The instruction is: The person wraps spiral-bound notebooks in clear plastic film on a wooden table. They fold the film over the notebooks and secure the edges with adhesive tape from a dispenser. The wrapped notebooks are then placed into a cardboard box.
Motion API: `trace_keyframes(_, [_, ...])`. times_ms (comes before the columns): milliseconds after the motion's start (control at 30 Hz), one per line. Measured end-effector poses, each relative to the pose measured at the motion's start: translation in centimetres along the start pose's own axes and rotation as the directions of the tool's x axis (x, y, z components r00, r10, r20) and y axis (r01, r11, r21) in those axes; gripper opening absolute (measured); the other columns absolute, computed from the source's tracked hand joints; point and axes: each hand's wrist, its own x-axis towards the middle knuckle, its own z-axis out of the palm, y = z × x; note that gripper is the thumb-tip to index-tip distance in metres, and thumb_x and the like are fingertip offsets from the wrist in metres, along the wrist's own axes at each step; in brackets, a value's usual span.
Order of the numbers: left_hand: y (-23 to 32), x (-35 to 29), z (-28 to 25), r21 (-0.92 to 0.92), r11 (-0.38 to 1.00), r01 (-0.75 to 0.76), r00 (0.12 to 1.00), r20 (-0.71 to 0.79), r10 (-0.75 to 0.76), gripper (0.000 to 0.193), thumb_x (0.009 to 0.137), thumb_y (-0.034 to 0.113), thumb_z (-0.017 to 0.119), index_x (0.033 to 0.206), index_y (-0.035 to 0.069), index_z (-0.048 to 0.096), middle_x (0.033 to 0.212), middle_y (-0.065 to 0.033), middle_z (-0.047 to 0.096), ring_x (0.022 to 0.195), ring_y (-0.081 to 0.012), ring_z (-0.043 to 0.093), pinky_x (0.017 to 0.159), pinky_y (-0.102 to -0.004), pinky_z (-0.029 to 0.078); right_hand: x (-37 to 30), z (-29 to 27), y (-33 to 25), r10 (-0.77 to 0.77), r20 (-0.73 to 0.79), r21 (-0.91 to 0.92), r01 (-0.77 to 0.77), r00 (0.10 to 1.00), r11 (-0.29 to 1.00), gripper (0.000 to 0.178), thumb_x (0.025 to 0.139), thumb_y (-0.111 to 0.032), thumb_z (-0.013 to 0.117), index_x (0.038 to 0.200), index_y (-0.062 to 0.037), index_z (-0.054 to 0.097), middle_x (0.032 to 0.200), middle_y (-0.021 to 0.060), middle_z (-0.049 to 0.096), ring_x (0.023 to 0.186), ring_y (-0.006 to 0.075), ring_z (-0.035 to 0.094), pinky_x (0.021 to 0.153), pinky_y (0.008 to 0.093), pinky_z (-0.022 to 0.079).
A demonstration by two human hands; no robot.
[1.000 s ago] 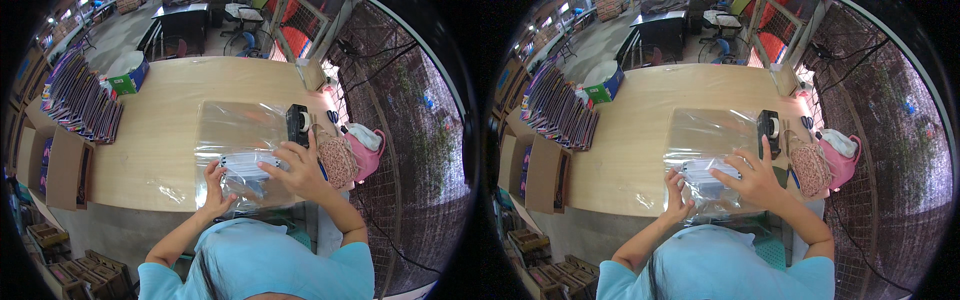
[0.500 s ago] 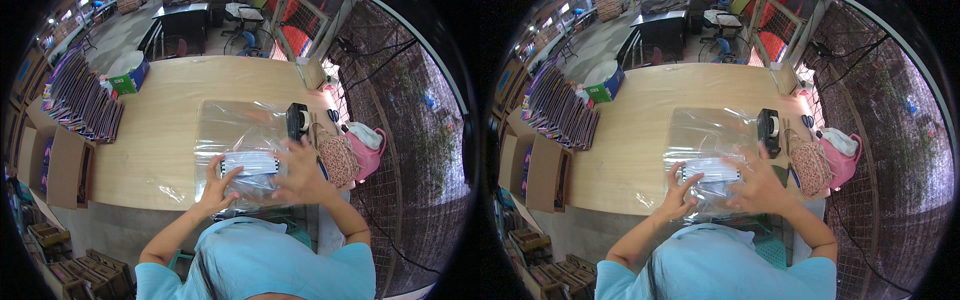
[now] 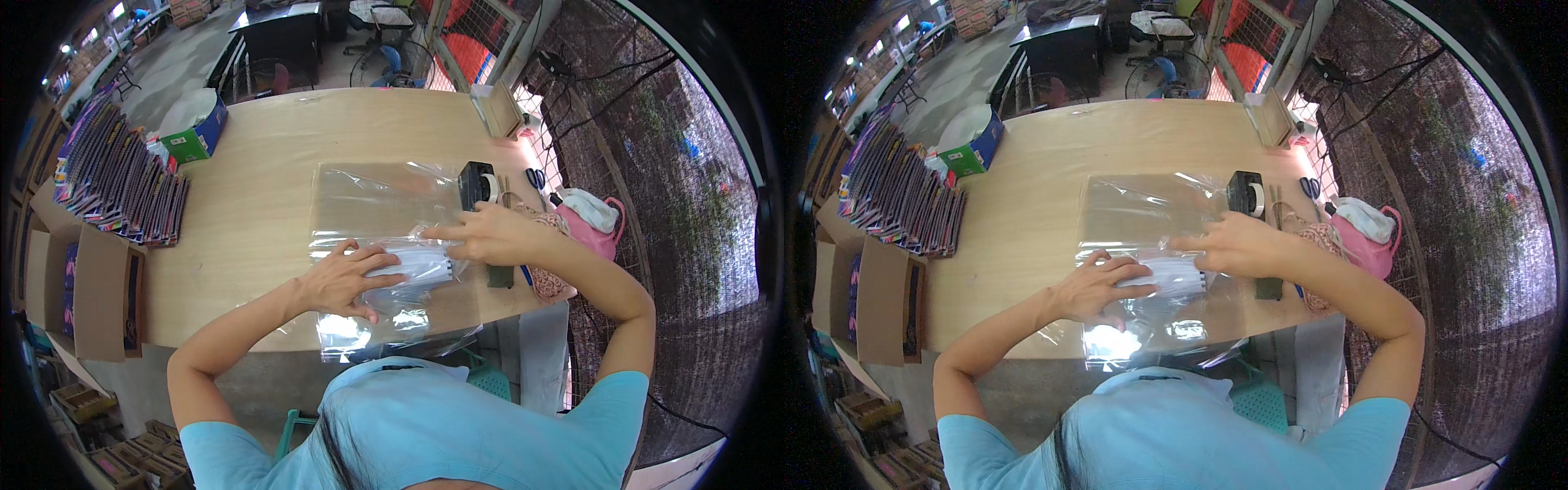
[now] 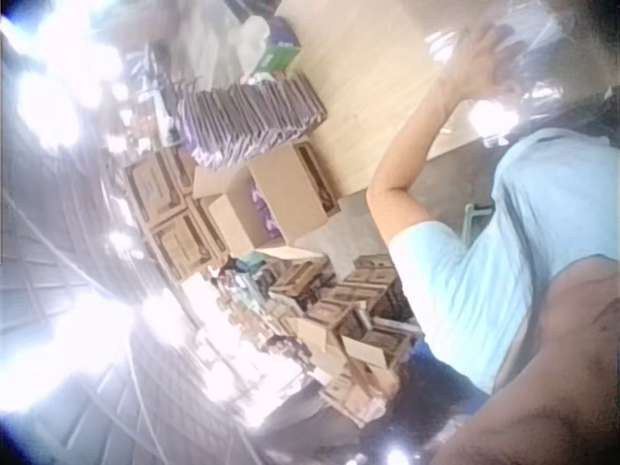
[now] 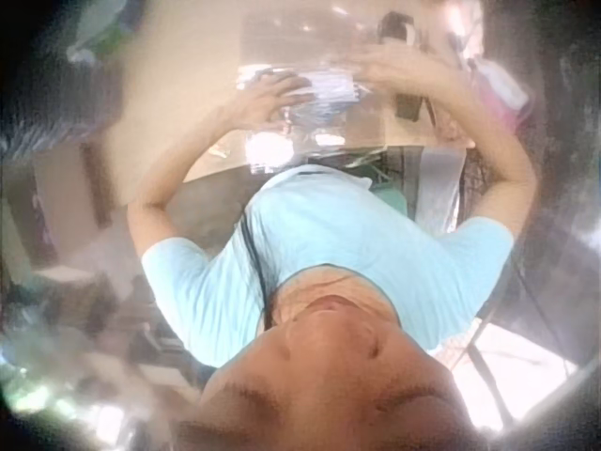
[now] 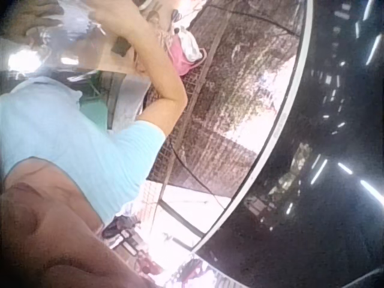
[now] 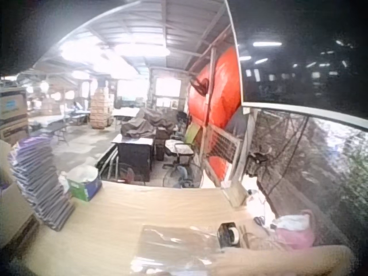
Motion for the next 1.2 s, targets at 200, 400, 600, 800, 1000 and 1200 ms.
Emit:
trace_keyframes(200, [-0.3, 0.2, 0.5, -0.036, 0.999, -0.028, 1.0, -0.008, 0.028, 0.076, 0.077, 0.07, 0.051, 0.138, 0.024, 0.044, 0.138, -0.0078, 0.041, 0.126, -0.0256, 0.04, 0.098, -0.0516, 0.032, 0.7, -0.8, -3.4, -0.071, 0.195, -0.183, 0.108, 0.978, 0.977, 0.025, 0.079, -0.02, 0.058, 0.103, -0.0212, 0.067, 0.124, -0.005, 0.055, 0.072, 0.0118, 0.059, 0.065, 0.0295, 0.04])
trace_keyframes(400, [0.3, 0.4, 0.5, 0.01, 1.0, -0.008, 0.998, 0.065, 0.007, 0.079, 0.076, 0.068, 0.053, 0.139, 0.022, 0.041, 0.14, -0.0075, 0.04, 0.127, -0.0256, 0.04, 0.098, -0.0505, 0.034, 1.2, 0.8, -0.3, -0.023, 0.151, -0.087, 0.036, 0.988, 0.996, 0.011, 0.075, -0.021, 0.06, 0.072, -0.0145, 0.068, 0.097, 0.0004, 0.066, 0.073, 0.0172, 0.067, 0.064, 0.0363, 0.049])
trace_keyframes(600, [-0.5, 0.6, 0.1, 0.0, 0.999, -0.053, 0.996, 0.074, 0.053, 0.082, 0.074, 0.067, 0.056, 0.142, 0.026, 0.037, 0.145, -0.0076, 0.035, 0.131, -0.0264, 0.036, 0.102, -0.052, 0.032, 2.7, 0.9, 1.0, -0.002, 0.096, 0.176, -0.015, 0.995, 0.984, 0.01, 0.075, -0.018, 0.06, 0.076, -0.0114, 0.068, 0.091, 0.007, 0.069, 0.073, 0.0255, 0.067, 0.063, 0.0388, 0.051])
trace_keyframes(800, [-0.8, 1.3, 0.0, 0.006, 0.996, -0.092, 0.993, 0.07, 0.091, 0.081, 0.071, 0.068, 0.059, 0.142, 0.035, 0.037, 0.152, -0.0091, 0.026, 0.137, -0.0299, 0.03, 0.107, -0.0535, 0.027, 4.0, 2.0, 1.1, 0.046, 0.067, 0.456, -0.071, 0.997, 0.887, 0.011, 0.073, -0.009, 0.061, 0.083, -0.0064, 0.065, 0.083, 0.0105, 0.067, 0.078, 0.0324, 0.065, 0.066, 0.0414, 0.05])
trace_keyframes(1000, [-1.2, 1.6, 0.9, -0.07, 0.993, -0.095, 0.99, 0.1, 0.102, 0.085, 0.064, 0.067, 0.065, 0.139, 0.036, 0.041, 0.151, -0.011, 0.025, 0.139, -0.0335, 0.024, 0.11, -0.0556, 0.024, 4.7, 5.1, -0.2, 0.076, -0.122, 0.518, -0.002, 0.99, 0.855, 0.017, 0.072, -0.013, 0.07, 0.086, -0.0094, 0.061, 0.081, 0.0091, 0.06, 0.072, 0.0292, 0.062, 0.062, 0.0381, 0.048])
trace_keyframes(1200, [-0.9, 1.4, 1.0, -0.055, 0.995, -0.084, 0.988, 0.127, 0.091, 0.086, 0.057, 0.063, 0.072, 0.135, 0.035, 0.047, 0.148, -0.0131, 0.029, 0.138, -0.0369, 0.023, 0.111, -0.0545, 0.023, 6.2, 6.4, -2.2, 0.249, -0.359, 0.518, -0.03, 0.9, 0.855, 0.036, 0.06, -0.012, 0.074, 0.094, -0.0253, 0.074, 0.118, 0.002, 0.052, 0.099, 0.0251, 0.055, 0.074, 0.0389, 0.049])
